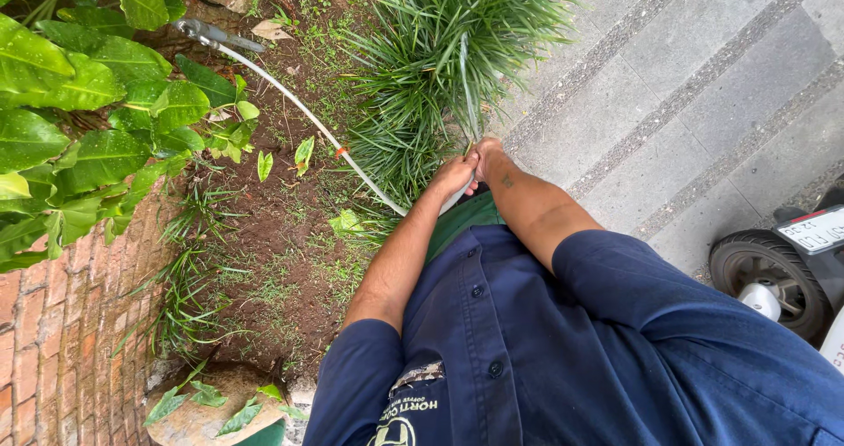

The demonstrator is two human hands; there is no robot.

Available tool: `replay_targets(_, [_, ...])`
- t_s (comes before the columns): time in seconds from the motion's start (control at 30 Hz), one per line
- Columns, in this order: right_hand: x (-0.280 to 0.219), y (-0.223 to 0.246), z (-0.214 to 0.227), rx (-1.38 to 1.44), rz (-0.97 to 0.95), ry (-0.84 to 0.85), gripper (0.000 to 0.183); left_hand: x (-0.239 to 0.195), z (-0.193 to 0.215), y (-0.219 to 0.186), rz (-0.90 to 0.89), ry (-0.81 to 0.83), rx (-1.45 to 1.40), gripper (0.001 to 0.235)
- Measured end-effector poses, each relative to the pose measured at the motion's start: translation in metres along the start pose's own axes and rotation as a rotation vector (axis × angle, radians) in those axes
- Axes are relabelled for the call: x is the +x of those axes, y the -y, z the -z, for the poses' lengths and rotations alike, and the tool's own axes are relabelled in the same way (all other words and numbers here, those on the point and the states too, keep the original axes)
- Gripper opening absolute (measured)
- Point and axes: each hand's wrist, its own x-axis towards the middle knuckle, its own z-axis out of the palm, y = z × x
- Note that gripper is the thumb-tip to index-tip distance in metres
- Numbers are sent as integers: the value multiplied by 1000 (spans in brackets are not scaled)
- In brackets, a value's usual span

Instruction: The person waters plants in a garden bed with a hose, using their hands to move foliage and direct the water stream.

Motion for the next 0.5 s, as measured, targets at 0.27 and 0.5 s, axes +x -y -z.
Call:
replay_targets(0.27, [1,6,-18,-24,3,-37,43,-5,10,1,11,-83,-36,60])
replay_targets(0.5, [-6,25,-40,-106,163,25,44,15,18,-4,-31,-84,-121,57])
